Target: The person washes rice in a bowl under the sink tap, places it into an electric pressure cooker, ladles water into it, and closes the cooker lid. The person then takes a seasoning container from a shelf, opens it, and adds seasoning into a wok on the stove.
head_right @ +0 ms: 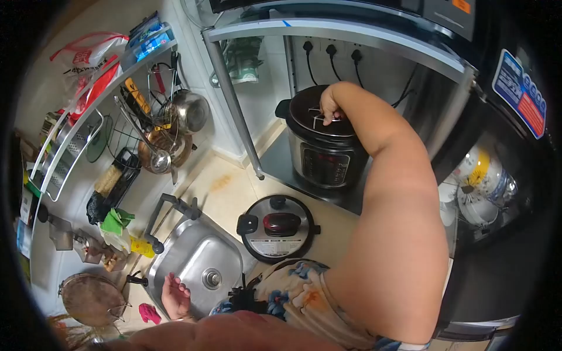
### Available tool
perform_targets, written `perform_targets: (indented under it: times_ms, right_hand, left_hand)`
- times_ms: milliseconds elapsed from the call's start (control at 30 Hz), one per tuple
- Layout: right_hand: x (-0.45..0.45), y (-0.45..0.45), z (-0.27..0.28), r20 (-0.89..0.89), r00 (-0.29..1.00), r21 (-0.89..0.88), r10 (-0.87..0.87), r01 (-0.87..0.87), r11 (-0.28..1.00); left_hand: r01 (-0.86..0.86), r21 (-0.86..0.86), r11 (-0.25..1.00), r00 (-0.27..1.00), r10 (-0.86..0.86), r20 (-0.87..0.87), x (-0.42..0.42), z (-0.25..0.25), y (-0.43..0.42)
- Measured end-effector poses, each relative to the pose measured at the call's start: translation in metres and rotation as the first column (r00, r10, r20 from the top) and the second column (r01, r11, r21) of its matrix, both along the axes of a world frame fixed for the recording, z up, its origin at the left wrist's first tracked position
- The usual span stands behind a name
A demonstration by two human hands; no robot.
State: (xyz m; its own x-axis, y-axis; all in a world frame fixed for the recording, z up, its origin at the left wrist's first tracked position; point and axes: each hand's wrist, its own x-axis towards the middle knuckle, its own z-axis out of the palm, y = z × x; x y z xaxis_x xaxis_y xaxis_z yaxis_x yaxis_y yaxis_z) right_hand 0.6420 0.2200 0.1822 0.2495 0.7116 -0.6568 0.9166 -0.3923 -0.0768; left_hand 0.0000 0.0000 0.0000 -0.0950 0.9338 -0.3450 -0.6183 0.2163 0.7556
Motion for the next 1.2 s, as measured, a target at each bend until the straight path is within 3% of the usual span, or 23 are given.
perform_targets:
  times_ms: [100,167,333,400,500,600,667,733,800,833,900,933,967,1033,1100,1133,1200]
  right_hand:
    - [0.006,0.016,-0.015,-0.028,0.999,-0.033,0.032,-0.033,0.999]
    - [0.006,0.025,-0.027,-0.018,0.996,-0.195,0.084,-0.086,0.977]
    - [-0.012,0.02,-0.047,0.115,0.992,-0.177,0.059,-0.038,0.983]
    - [-0.005,0.031,-0.07,-0.011,0.997,-0.278,0.078,-0.078,0.957]
    - [-0.012,0.025,-0.067,0.035,0.982,-0.301,0.187,-0.168,0.939]
    - [-0.001,0.031,-0.061,-0.052,0.997,-0.358,0.063,-0.078,0.931]
    - [-0.014,0.012,-0.024,-0.105,0.993,-0.055,0.05,-0.056,0.997]
    - [-0.038,-0.018,0.021,0.073,0.997,0.296,0.018,-0.039,0.955]
    - [-0.034,-0.036,0.032,-0.025,0.999,0.648,0.046,-0.019,0.762]
    - [-0.037,-0.053,0.031,-0.232,0.972,0.761,0.049,0.15,0.632]
    - [-0.07,-0.109,0.044,-0.328,0.933,0.802,0.146,0.194,0.564]
    - [-0.07,-0.126,0.041,-0.348,0.92,0.783,0.178,0.181,0.596]
    - [-0.07,-0.139,0.026,0.144,0.984,0.909,0.1,-0.172,0.38]
    - [-0.064,-0.163,-0.004,0.189,0.982,0.93,-0.001,-0.179,0.321]
    - [-0.13,-0.233,0.027,-0.054,0.973,0.893,-0.226,0.148,0.425]
    - [-0.122,-0.252,0.005,-0.224,0.964,0.915,-0.141,0.258,0.31]
    - [-0.108,-0.306,-0.035,-0.393,0.918,0.814,-0.06,0.377,0.442]
  left_hand:
    - [-0.081,-0.033,0.996,0.996,0.08,-0.026,0.004,-0.006,0.014]
    - [-0.114,-0.016,0.993,0.991,0.113,-0.071,0.0,-0.007,0.02]
    - [-0.077,-0.041,0.996,0.995,0.073,-0.073,-0.001,-0.016,0.03]
    - [-0.081,-0.055,0.995,0.994,0.077,-0.073,-0.001,-0.017,0.032]
    - [-0.084,-0.034,0.996,0.994,0.082,-0.068,-0.004,-0.017,0.033]
    - [-0.091,-0.008,0.996,0.993,0.09,-0.072,-0.009,-0.015,0.03]
    - [-0.078,-0.004,0.997,0.994,0.077,-0.083,-0.015,-0.013,0.024]
    - [-0.057,0.0,0.998,0.994,0.057,-0.096,-0.018,-0.012,0.02]
    - [-0.038,0.013,0.999,0.994,0.039,-0.1,-0.02,-0.01,0.014]
    - [-0.029,0.0,1.0,0.993,0.029,-0.113,-0.022,-0.009,0.011]
    - [0.067,0.064,0.996,0.989,-0.058,-0.134,-0.022,-0.007,0.01]
    - [0.035,0.081,0.996,0.969,-0.014,-0.249,-0.022,-0.013,0.013]
    - [0.013,0.093,0.996,0.932,0.022,-0.362,-0.02,-0.018,0.016]
    - [0.145,0.071,0.987,0.918,-0.107,-0.382,-0.015,-0.01,0.013]
    - [0.293,0.081,0.953,0.9,-0.246,-0.36,-0.015,-0.007,0.012]
    - [0.323,0.1,0.941,0.884,-0.262,-0.387,-0.015,-0.006,0.009]
    - [0.367,0.033,0.93,0.862,-0.326,-0.387,-0.018,-0.009,0.007]
